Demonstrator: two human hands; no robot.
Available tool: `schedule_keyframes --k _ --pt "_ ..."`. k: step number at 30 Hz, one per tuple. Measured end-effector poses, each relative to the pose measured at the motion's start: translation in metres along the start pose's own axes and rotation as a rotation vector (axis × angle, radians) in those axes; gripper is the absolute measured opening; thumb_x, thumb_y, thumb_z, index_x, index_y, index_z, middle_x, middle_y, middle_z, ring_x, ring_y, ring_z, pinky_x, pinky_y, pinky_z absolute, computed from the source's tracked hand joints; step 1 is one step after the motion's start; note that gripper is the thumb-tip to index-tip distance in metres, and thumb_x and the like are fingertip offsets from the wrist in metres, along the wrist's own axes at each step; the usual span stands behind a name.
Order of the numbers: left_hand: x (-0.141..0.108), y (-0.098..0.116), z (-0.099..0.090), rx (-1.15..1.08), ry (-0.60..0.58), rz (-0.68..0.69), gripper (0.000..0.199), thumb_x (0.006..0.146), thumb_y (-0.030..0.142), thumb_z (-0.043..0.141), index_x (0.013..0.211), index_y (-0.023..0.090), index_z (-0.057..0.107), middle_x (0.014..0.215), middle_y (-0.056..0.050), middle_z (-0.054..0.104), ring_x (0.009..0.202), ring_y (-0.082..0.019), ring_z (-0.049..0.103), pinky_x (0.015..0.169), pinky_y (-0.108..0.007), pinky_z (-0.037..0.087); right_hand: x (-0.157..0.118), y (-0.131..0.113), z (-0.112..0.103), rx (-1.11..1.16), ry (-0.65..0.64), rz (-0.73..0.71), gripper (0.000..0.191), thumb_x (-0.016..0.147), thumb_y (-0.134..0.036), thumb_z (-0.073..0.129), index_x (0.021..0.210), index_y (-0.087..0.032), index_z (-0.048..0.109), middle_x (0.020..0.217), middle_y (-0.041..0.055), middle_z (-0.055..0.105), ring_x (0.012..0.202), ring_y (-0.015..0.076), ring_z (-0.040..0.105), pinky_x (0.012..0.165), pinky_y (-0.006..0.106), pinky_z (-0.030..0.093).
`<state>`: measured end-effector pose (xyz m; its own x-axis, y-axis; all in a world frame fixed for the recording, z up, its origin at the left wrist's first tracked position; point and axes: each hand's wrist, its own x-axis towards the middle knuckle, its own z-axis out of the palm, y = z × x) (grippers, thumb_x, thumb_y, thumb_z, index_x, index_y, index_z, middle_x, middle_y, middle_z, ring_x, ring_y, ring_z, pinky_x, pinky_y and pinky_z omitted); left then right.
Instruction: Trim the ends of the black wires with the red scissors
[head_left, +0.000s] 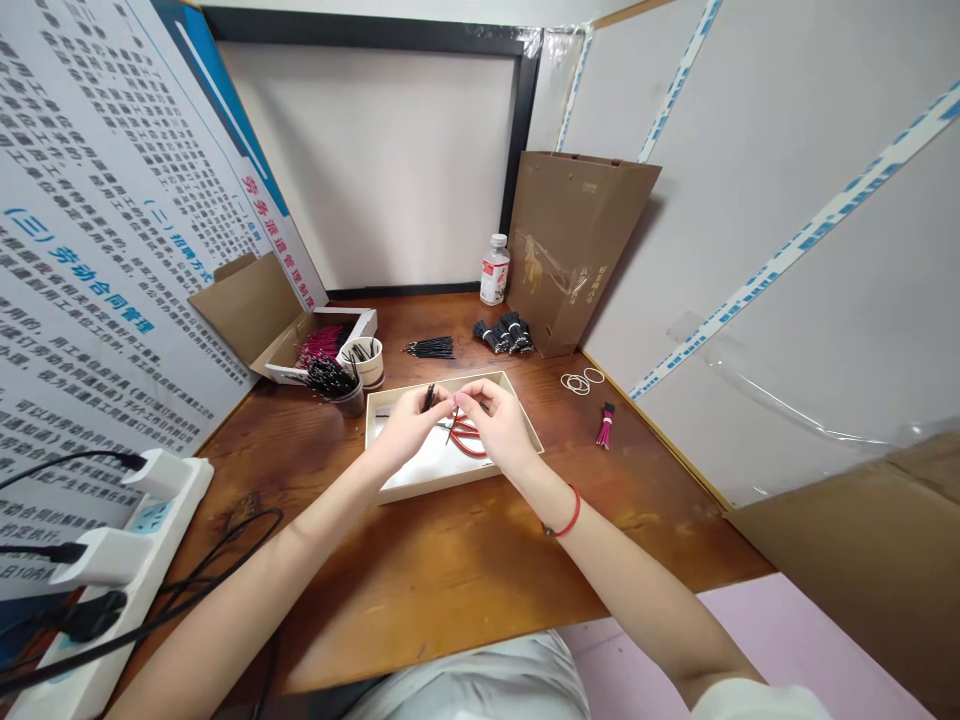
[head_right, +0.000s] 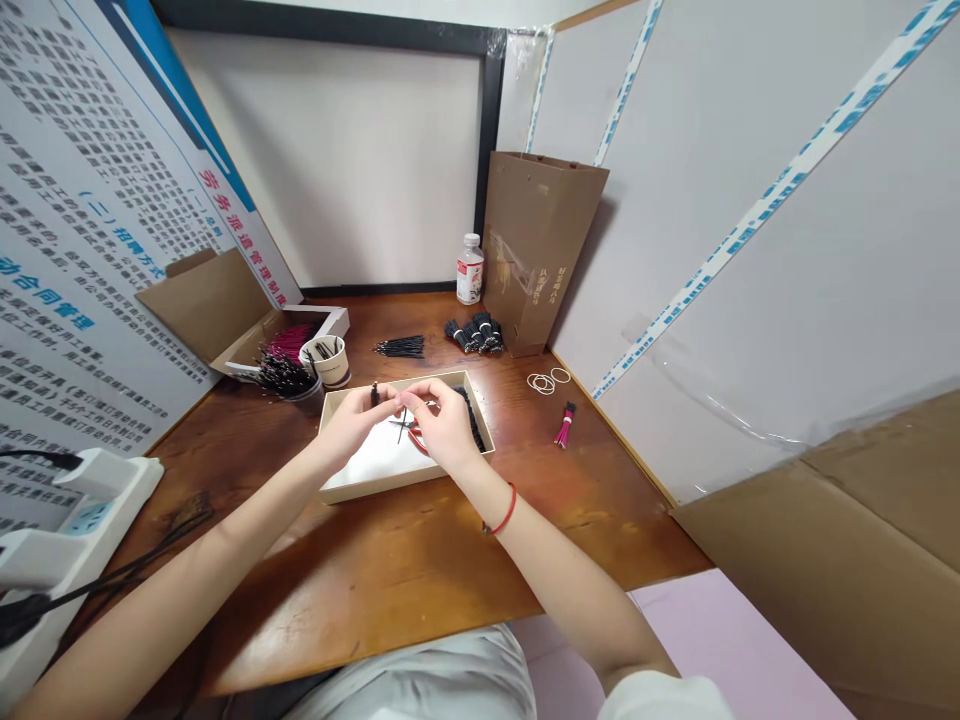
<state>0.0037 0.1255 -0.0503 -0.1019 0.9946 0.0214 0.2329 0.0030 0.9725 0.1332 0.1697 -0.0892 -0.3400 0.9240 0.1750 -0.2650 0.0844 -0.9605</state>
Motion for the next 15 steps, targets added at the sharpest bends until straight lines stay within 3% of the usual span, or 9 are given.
schedule_keyframes --k 4,9,15 --pt "0.001 -0.006 0.004 0.042 0.027 0.007 0.027 0.071 0.039 0.063 0.062 0.017 0.050 0.059 0.003 0.044 0.060 -0.012 0.037 0.058 -0.027 0.028 -0.001 0.007 0.003 -0.023 0.031 0.003 0.024 0.077 -0.042 0.066 0.075 -0.019 0.059 0.072 0.0016 0.061 0.067 0.0151 0.054 0.065 0.029 0.045" --pt "0.000 -0.003 0.006 0.052 0.045 -0.002 0.027 0.071 0.039 0.062 0.061 0.017 0.050 0.060 0.002 0.048 0.060 -0.012 0.041 0.059 -0.027 0.031 0.001 0.005 0.001 -0.020 0.040 0.001 0.027 0.078 -0.045 0.065 0.077 -0.020 0.057 0.073 0.0013 0.059 0.070 0.0154 0.054 0.066 0.028 0.046" --pt "0.003 0.005 -0.007 0.080 -0.016 -0.072 0.027 0.064 0.040 0.072 0.065 0.013 0.066 0.064 -0.004 0.063 0.064 -0.015 0.051 0.064 -0.028 0.038 0.010 -0.001 -0.009 -0.024 -0.168 0.034 0.032 0.073 -0.050 0.069 0.072 -0.018 0.062 0.072 0.0016 0.062 0.072 0.0156 0.057 0.070 0.030 0.048"
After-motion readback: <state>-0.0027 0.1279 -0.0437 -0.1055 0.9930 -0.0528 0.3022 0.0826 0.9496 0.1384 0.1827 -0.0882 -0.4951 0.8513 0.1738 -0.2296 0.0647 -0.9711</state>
